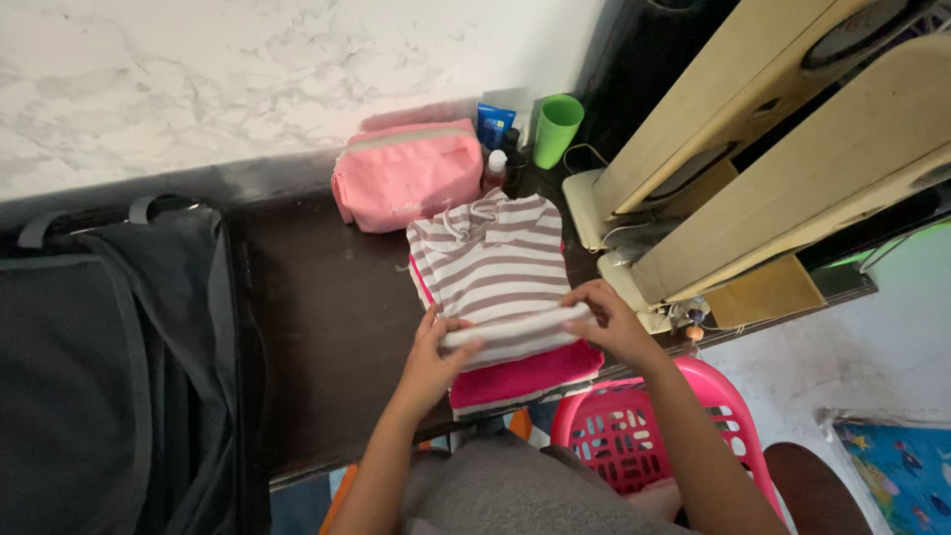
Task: The person removes folded clothes from an open suitcase, places them on a nearby table, and stacks them. The person handles shirts and pants one at a time, then closes the suitcase's internal zippered cover.
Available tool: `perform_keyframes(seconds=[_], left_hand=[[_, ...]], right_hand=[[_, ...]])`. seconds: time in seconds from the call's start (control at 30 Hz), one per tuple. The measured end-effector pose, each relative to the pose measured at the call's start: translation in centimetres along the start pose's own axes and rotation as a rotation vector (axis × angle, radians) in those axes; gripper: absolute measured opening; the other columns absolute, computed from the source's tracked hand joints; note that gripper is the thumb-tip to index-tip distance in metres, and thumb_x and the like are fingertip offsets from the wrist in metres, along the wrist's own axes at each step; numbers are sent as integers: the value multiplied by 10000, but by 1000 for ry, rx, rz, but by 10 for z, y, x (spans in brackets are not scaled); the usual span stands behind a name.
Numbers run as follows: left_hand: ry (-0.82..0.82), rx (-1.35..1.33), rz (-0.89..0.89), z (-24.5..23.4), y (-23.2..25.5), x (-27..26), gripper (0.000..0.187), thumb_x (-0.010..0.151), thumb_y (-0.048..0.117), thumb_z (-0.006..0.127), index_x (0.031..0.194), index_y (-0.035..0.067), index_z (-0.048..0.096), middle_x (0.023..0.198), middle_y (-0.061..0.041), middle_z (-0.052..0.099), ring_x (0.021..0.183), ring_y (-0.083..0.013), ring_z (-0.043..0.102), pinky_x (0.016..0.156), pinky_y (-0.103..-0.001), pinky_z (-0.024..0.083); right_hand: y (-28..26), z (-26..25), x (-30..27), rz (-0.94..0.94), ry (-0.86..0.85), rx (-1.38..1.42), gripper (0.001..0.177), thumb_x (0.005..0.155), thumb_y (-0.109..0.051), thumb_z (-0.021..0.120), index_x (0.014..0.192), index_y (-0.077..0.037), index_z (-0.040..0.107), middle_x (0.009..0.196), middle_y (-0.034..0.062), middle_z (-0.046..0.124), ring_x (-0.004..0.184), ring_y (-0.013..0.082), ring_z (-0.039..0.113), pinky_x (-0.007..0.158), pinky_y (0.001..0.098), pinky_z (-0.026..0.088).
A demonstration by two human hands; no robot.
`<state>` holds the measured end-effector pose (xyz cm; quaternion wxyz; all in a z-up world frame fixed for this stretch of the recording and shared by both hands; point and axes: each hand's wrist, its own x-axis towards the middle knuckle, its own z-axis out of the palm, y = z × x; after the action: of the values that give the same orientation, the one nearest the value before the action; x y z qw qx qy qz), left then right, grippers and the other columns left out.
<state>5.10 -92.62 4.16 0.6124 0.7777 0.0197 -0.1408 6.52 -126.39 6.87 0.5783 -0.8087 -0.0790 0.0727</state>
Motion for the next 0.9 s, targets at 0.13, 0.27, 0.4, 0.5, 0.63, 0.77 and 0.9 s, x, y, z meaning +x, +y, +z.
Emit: perform_keyframes(seconds=[0.13,0.27,0.4,0.5,0.63,0.77,0.9], left_hand=[[175,-426,-157,10,-20,4,549,953,486,699,1082,-47,734,1571,-265,435,1316,-446,506,828,-411,542],[259,-407,-378,16,-27,12,600,916,413,756,1325,11,582,1289,-353,617,1114,-518,623,694,-359,489],[96,-564,-383,21,-7,26,719,843,371,766,1378,-16,479,1265,-279,674,1044,-300,737,848,-369,616],[9,-566,-399,22,15,34,713,859,288,739,1429,17,407,1268,-255,648,1055,-311,733,883,-409,629],[-13,-639,-114,21,39,47,649,855,143,714,1432,40,436,1305,-163,657,1126,-260,680,914,-382,590],[-25,-666,139,15,56,70,630,893,110,700,1458,42,430,1339,-147,644,1189,-247,642,979,-378,552],[-25,-724,128,12,56,83,634,902,126,707,1466,22,438,1356,-176,641,1196,-264,642,986,-396,549]], right_hand=[[43,-4,0,209,138,184,352,995,-321,745,1062,24,735,986,93,570,891,168,512,787,286,409],[47,5,11,526,190,174,374,946,-331,736,1133,-8,708,874,16,629,757,132,525,654,304,393],[18,14,30,670,106,363,488,892,-322,719,1284,-44,629,1060,57,745,920,150,714,803,317,585],[-9,18,38,661,-17,457,584,871,-278,715,1378,-9,607,1208,151,724,1021,243,707,852,366,585],[-43,21,56,480,39,410,682,844,-203,672,1488,-95,476,1350,123,656,1167,219,657,932,359,557],[-64,12,81,157,104,266,776,842,-161,656,1559,-127,359,1447,74,582,1260,190,601,1021,320,510],[-56,-2,91,235,119,347,732,848,-206,679,1521,-96,410,1402,110,613,1247,235,610,1031,362,503]])
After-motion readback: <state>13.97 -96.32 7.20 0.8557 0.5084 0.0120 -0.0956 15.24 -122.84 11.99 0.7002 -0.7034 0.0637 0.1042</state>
